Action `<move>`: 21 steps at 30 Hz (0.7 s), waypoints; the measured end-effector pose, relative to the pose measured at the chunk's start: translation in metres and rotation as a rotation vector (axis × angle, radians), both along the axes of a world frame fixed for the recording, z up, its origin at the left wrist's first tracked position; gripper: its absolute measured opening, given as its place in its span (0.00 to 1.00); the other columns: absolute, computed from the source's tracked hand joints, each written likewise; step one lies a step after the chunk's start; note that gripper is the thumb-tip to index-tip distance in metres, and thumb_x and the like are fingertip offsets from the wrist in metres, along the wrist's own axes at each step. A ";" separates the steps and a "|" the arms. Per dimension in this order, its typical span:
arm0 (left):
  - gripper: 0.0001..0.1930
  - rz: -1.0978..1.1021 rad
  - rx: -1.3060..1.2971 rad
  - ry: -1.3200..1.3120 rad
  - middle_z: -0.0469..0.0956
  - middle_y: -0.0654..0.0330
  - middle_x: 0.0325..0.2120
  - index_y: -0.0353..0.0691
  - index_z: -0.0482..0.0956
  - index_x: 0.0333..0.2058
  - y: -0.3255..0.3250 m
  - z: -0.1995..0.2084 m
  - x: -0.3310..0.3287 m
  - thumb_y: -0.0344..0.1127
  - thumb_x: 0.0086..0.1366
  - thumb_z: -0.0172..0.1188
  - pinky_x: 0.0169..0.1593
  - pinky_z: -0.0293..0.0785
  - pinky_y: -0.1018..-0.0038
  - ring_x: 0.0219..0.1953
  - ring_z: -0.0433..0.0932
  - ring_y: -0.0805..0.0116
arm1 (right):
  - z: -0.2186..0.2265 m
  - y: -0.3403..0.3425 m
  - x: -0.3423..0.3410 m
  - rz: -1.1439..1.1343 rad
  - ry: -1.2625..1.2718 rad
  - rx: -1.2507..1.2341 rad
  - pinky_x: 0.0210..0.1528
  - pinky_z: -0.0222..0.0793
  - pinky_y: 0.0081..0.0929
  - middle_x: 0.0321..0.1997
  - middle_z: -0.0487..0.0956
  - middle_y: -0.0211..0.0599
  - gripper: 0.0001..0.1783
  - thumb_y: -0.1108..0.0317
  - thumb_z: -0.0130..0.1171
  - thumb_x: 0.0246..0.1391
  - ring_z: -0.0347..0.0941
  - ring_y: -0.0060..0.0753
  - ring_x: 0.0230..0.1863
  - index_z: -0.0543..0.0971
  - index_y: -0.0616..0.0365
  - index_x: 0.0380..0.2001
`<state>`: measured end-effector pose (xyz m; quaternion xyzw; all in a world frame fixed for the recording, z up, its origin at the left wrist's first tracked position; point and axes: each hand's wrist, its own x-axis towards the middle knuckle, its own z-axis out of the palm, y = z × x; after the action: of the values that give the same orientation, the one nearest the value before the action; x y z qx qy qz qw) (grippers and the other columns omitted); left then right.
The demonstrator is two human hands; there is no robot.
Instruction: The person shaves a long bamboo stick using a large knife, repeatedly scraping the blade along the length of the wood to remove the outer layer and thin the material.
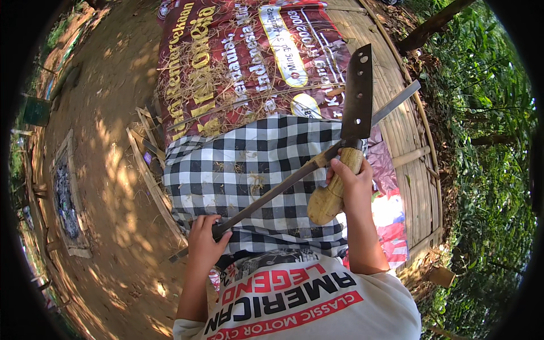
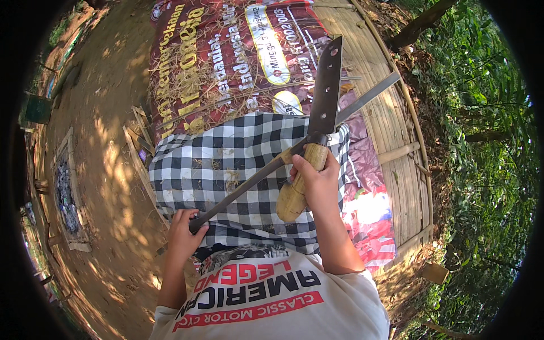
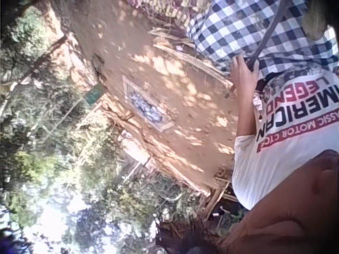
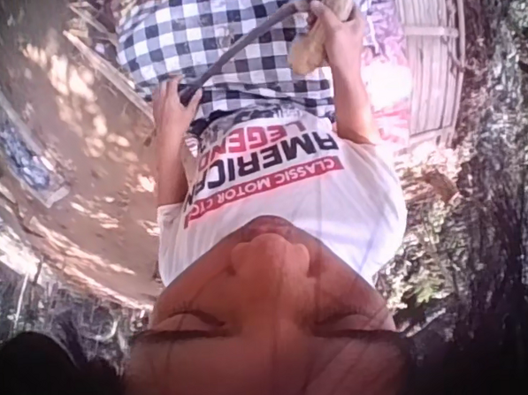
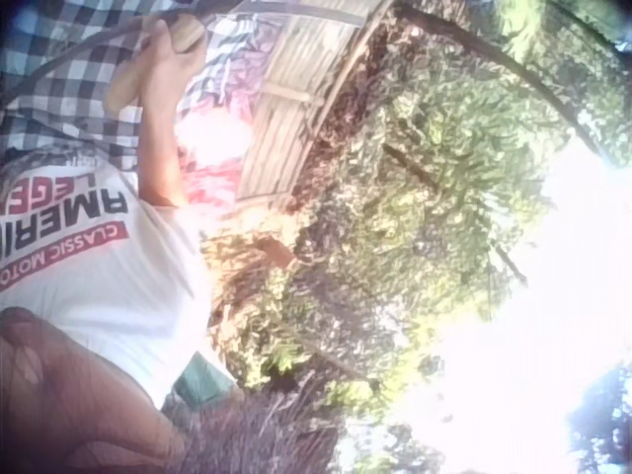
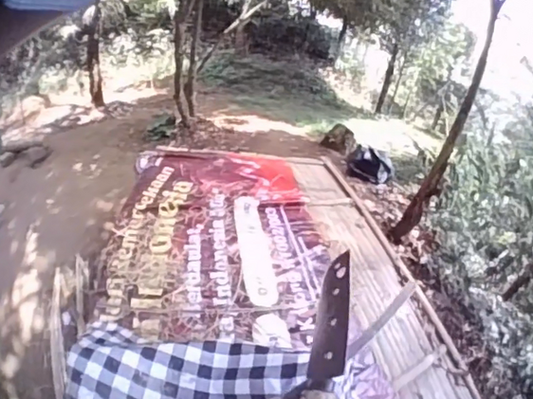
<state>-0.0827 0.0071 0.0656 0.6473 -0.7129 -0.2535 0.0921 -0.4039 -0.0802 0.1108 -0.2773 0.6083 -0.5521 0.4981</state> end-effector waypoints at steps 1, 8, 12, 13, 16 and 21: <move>0.17 -0.023 -0.006 0.010 0.75 0.55 0.36 0.39 0.75 0.41 0.000 -0.007 0.000 0.37 0.54 0.68 0.44 0.68 0.61 0.44 0.73 0.52 | 0.003 -0.003 0.001 0.013 -0.026 -0.008 0.25 0.68 0.23 0.23 0.75 0.35 0.16 0.71 0.62 0.51 0.72 0.25 0.22 0.72 0.65 0.41; 0.12 0.066 0.016 0.206 0.75 0.48 0.19 0.36 0.72 0.30 -0.002 -0.010 0.001 0.40 0.64 0.60 0.28 0.69 0.57 0.24 0.75 0.42 | 0.017 -0.017 0.009 0.023 -0.058 -0.013 0.27 0.70 0.23 0.27 0.75 0.34 0.17 0.73 0.63 0.50 0.73 0.24 0.24 0.72 0.66 0.42; 0.14 0.035 0.123 0.223 0.75 0.44 0.19 0.34 0.72 0.32 -0.008 -0.006 -0.002 0.41 0.67 0.56 0.27 0.69 0.55 0.25 0.76 0.40 | 0.016 -0.015 0.007 0.030 0.194 -0.111 0.29 0.69 0.21 0.26 0.75 0.33 0.21 0.71 0.66 0.49 0.72 0.22 0.25 0.72 0.63 0.45; 0.14 0.045 0.151 0.230 0.74 0.43 0.19 0.33 0.72 0.32 -0.008 -0.006 -0.006 0.42 0.67 0.56 0.28 0.68 0.55 0.26 0.76 0.39 | 0.014 -0.011 0.010 0.013 0.223 -0.165 0.30 0.68 0.20 0.26 0.76 0.32 0.23 0.69 0.67 0.48 0.72 0.21 0.26 0.72 0.63 0.46; 0.16 0.083 0.183 0.261 0.74 0.41 0.20 0.32 0.71 0.33 -0.010 -0.012 -0.012 0.42 0.69 0.54 0.28 0.67 0.53 0.27 0.75 0.37 | 0.011 0.002 0.015 0.143 0.379 -0.193 0.30 0.68 0.22 0.25 0.76 0.31 0.23 0.67 0.68 0.49 0.72 0.20 0.26 0.72 0.64 0.46; 0.15 0.142 0.192 0.314 0.73 0.40 0.19 0.31 0.72 0.33 -0.019 -0.006 -0.022 0.41 0.70 0.52 0.28 0.67 0.54 0.27 0.74 0.35 | 0.007 0.015 0.016 0.479 0.678 -0.225 0.30 0.73 0.34 0.27 0.78 0.49 0.28 0.57 0.71 0.48 0.79 0.47 0.27 0.73 0.66 0.44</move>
<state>-0.1051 -0.0121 0.0598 0.6544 -0.6148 -0.4110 0.1579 -0.3882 -0.0655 0.1179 -0.6291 0.5919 -0.3617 0.3508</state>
